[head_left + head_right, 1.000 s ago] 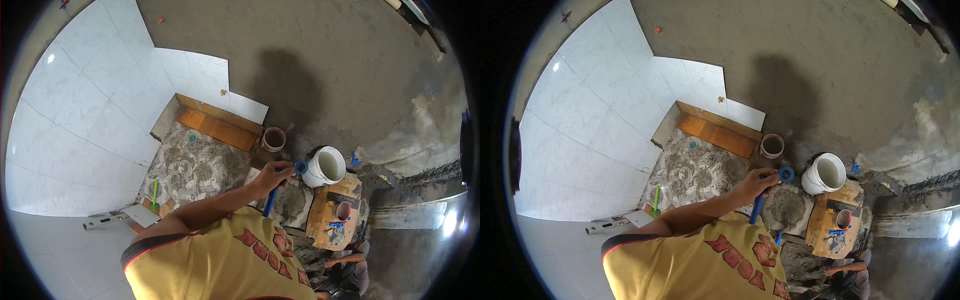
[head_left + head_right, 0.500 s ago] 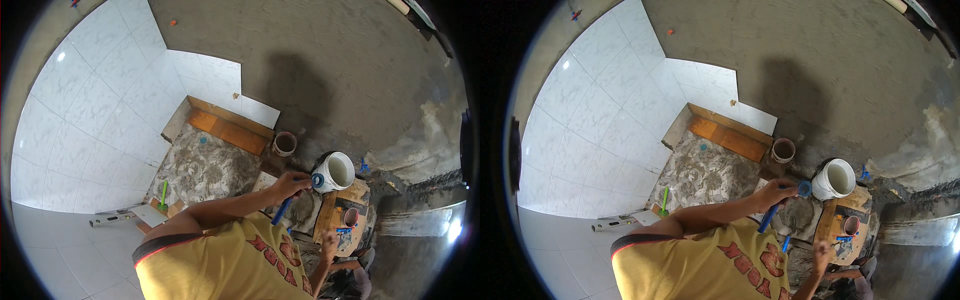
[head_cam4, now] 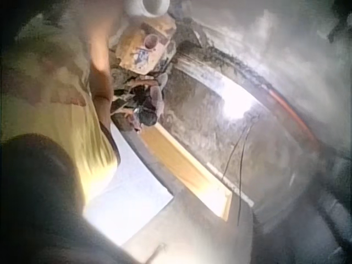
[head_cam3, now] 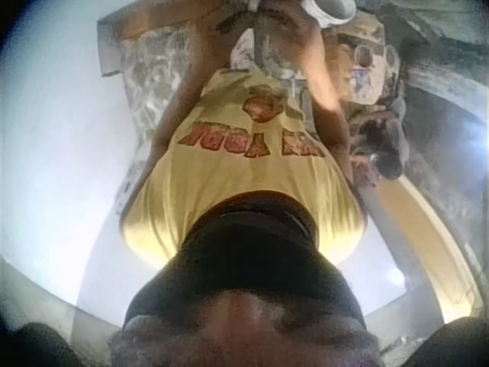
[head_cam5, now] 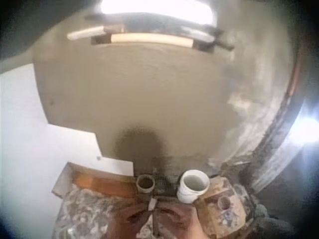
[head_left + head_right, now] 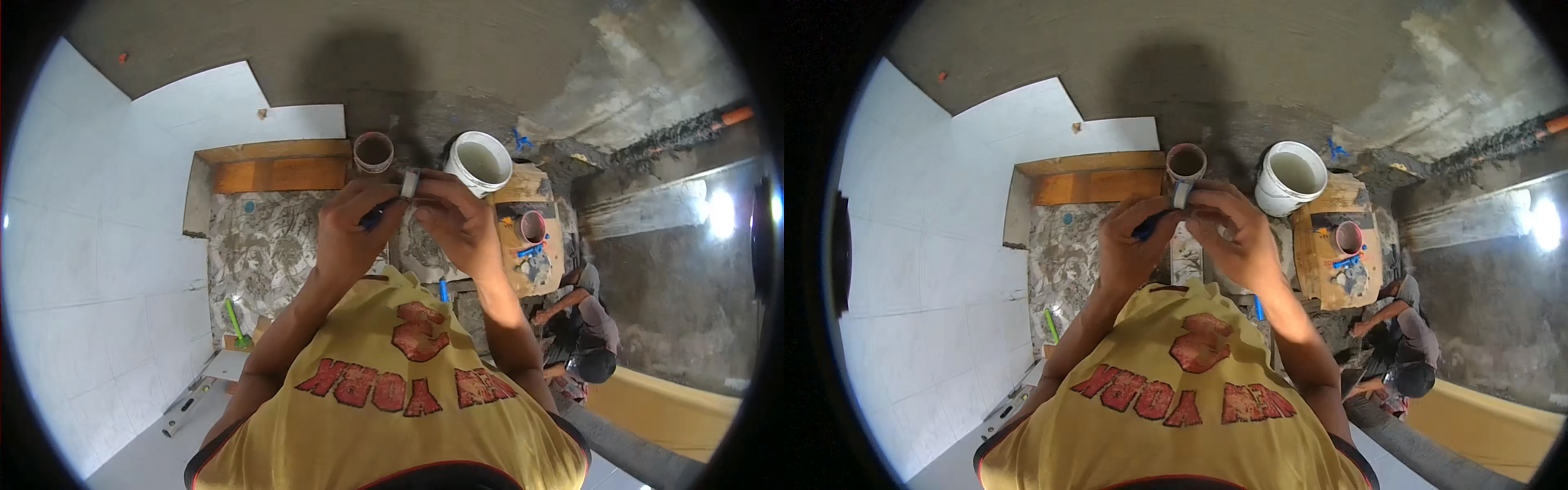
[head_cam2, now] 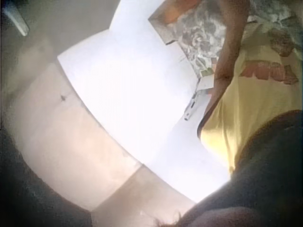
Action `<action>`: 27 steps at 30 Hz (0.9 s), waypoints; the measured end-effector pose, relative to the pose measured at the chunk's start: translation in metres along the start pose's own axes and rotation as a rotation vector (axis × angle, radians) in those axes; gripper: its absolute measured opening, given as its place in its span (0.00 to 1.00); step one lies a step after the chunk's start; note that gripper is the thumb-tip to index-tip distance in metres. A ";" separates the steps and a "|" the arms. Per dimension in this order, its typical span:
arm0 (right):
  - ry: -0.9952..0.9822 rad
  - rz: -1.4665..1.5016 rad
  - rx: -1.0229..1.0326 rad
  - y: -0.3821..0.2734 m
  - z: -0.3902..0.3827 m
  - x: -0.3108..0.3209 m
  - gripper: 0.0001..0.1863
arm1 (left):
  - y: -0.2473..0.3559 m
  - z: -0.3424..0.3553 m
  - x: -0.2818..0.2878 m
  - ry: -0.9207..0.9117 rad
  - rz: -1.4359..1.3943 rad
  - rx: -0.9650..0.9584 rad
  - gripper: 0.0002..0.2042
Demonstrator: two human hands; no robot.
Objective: The person prepares a blue pipe by wrapping white sealant tape around a threaded end, then applies a dark substance from a small can to the pipe using a small brush, and finally spreads mortar onto a surface with a trowel to secure a plumbing fixture.
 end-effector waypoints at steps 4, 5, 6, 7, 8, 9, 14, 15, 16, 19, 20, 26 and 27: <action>0.073 0.094 -0.047 0.006 -0.007 0.002 0.13 | 0.006 0.000 -0.004 -0.023 0.028 -0.073 0.09; 0.072 0.103 -0.004 0.005 -0.007 0.003 0.12 | 0.006 0.000 -0.005 -0.042 0.050 -0.099 0.09; 0.080 0.093 0.001 0.006 -0.010 0.006 0.12 | 0.007 -0.001 -0.008 -0.062 0.072 -0.125 0.09; 0.079 0.168 -0.023 0.007 -0.014 0.010 0.12 | 0.008 -0.001 -0.010 -0.067 0.061 -0.135 0.09; 0.079 0.243 -0.045 0.006 -0.016 0.013 0.12 | 0.010 -0.001 -0.013 -0.078 -0.005 -0.130 0.08; 0.083 0.282 -0.045 0.001 -0.018 0.014 0.12 | 0.012 -0.001 -0.015 -0.091 -0.068 -0.125 0.08; 0.191 0.029 0.102 -0.006 -0.028 0.025 0.10 | 0.005 -0.001 -0.021 -0.213 -0.343 0.046 0.07; 0.204 0.011 0.113 -0.007 -0.030 0.026 0.10 | 0.007 0.000 -0.021 -0.235 -0.381 0.077 0.07; 0.215 -0.006 0.123 -0.008 -0.032 0.027 0.10 | 0.007 0.001 -0.024 -0.243 -0.385 0.071 0.07; 0.226 -0.151 0.104 -0.012 -0.038 0.035 0.09 | 0.008 0.006 -0.029 -0.203 -0.435 0.051 0.09; 0.231 -0.153 0.105 -0.012 -0.038 0.035 0.09 | 0.011 0.008 -0.030 -0.214 -0.425 0.058 0.09; 0.245 0.234 0.045 -0.011 -0.036 0.036 0.09 | 0.005 0.013 -0.033 -0.347 -0.401 0.103 0.13; 0.257 0.329 -0.003 -0.013 -0.034 0.036 0.09 | 0.005 0.015 -0.031 -0.434 -0.320 0.173 0.14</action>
Point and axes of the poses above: each hand's wrist, its own z-axis towards the middle knuckle, its own x-axis out of the back of the hand, y = z × x, the point moved 1 cm from there along z, towards the middle knuckle, and after that the axes turned 10 degrees about z, right-handed, at the moved point
